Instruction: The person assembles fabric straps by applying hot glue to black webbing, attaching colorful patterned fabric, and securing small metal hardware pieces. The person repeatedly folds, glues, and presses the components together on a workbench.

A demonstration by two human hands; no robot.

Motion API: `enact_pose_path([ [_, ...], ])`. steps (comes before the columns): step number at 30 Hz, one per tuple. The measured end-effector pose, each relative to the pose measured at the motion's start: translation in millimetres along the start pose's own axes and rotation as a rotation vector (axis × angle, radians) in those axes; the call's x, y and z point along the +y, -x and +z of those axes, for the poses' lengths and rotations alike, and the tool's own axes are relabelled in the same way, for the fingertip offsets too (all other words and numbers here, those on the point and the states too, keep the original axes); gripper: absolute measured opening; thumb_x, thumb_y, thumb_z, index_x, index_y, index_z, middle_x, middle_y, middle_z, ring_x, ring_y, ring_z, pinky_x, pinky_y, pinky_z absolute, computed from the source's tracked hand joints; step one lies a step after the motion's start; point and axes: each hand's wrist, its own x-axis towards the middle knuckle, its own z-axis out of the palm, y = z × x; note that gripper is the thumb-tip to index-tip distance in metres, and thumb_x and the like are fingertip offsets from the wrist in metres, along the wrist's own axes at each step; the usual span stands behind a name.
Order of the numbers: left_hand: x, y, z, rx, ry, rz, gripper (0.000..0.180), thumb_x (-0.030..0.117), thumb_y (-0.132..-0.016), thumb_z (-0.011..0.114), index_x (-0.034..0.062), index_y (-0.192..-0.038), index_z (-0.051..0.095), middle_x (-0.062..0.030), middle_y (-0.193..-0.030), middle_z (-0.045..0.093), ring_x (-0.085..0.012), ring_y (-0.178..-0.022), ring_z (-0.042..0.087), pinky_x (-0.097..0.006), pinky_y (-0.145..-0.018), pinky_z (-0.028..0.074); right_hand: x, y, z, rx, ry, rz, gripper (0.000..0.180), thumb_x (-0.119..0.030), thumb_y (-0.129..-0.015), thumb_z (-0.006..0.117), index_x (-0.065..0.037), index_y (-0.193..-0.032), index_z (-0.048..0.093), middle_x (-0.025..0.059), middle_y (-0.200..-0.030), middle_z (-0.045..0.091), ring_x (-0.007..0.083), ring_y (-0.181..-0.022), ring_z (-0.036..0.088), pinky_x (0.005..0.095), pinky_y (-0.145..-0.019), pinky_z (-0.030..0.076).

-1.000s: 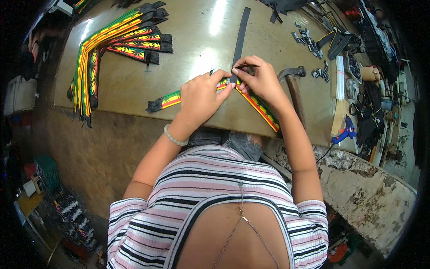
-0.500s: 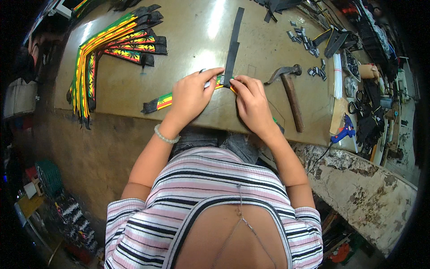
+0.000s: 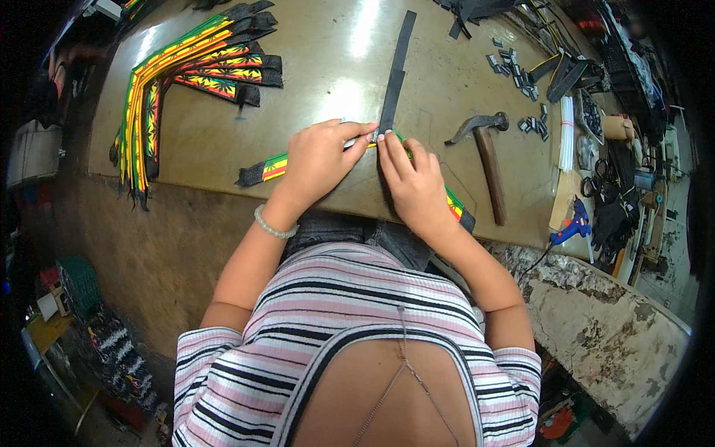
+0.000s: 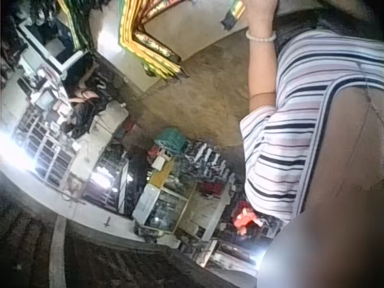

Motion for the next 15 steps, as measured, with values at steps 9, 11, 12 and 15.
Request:
enact_pose_path([
  [9,-2,3,-2,0.027,-0.006,0.082,0.022,0.023,-0.088,0.067,0.0192,-0.108,0.075,-0.0103,-0.070,0.064,-0.0301,-0.062,0.063,-0.041,-0.057,0.050,71,23,-28,0.280,-0.565,0.566,0.031,-0.013,-0.095,0.055,-0.001,-0.122,0.063,0.0169,-0.123,0.062,0.0332,-0.116,0.056,0.0406,-0.103,0.042],
  [11,-4,9,-5,0.087,0.052,0.120,0.021,0.022,-0.088,0.068,0.0183,-0.107,0.075,-0.0094,-0.070,0.063,-0.0277,-0.061,0.062,-0.039,-0.056,0.049,87,57,-12,0.355,0.079,0.729,0.042,-0.031,-0.096,0.062,0.001,-0.124,0.061,0.0165,-0.117,0.063,0.0343,-0.115,0.054,0.0447,-0.104,0.039],
  [12,-5,12,-7,0.110,0.075,0.134,0.021,0.022,-0.088,0.069,0.0179,-0.107,0.075,-0.0090,-0.070,0.063,-0.0266,-0.060,0.062,-0.038,-0.056,0.048,94,67,-9,0.164,0.168,0.893,0.048,-0.039,-0.095,0.062,0.003,-0.117,0.061,0.0181,-0.114,0.062,0.0341,-0.112,0.055,0.0453,-0.098,0.042],
  [15,-8,23,-8,0.172,-0.023,0.138,0.019,0.019,-0.087,0.071,0.0160,-0.104,0.076,-0.0083,-0.070,0.064,-0.0255,-0.060,0.062,-0.037,-0.055,0.048,104,72,-29,-0.051,-0.082,0.998,0.047,-0.044,-0.098,0.057,0.003,-0.106,0.060,0.0169,-0.098,0.064,0.0313,-0.087,0.062,0.0452,-0.078,0.049],
])
